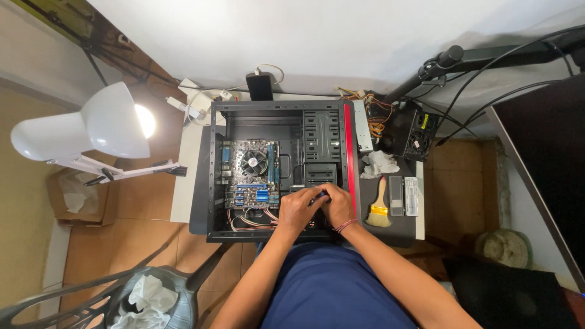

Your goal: Cleaning internal computer components and removing components from a PC case.

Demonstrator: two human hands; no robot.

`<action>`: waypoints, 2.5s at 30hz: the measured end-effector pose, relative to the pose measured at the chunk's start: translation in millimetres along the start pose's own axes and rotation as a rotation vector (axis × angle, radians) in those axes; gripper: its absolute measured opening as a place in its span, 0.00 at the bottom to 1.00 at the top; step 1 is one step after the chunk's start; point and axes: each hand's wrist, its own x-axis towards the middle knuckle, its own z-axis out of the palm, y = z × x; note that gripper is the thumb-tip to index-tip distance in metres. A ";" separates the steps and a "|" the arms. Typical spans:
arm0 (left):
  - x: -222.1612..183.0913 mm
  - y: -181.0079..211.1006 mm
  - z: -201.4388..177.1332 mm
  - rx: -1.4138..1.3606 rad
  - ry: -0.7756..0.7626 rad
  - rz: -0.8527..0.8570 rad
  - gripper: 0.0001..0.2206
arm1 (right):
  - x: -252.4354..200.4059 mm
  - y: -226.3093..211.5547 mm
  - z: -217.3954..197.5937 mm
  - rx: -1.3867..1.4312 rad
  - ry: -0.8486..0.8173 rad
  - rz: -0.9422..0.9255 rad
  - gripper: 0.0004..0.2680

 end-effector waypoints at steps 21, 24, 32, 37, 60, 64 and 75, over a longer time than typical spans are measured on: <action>20.7 -19.3 -2.5 -0.049 -0.187 0.000 0.06 | 3.4 -24.2 -2.7 -0.052 0.055 0.068 0.10; 23.0 -23.9 -2.9 -0.020 -0.208 -0.007 0.08 | 4.6 -25.7 -1.3 -0.061 0.048 0.124 0.10; 32.3 -13.5 -24.3 0.008 -0.283 0.084 0.10 | 8.3 -32.5 -5.0 0.008 0.001 0.185 0.15; 14.8 -29.4 -11.5 0.002 -0.296 0.186 0.12 | 10.4 -35.9 -9.0 0.000 -0.040 0.204 0.21; 50.0 -45.8 -23.3 -0.042 -0.448 0.186 0.12 | 5.1 -16.2 3.5 -0.082 0.010 0.187 0.09; 40.4 -55.2 -11.9 -0.030 -0.455 0.192 0.08 | 6.5 -6.4 5.8 -0.033 0.004 0.165 0.09; 49.5 -37.4 -11.0 0.091 -0.487 0.050 0.12 | 5.3 -30.9 8.3 -0.147 0.120 0.188 0.08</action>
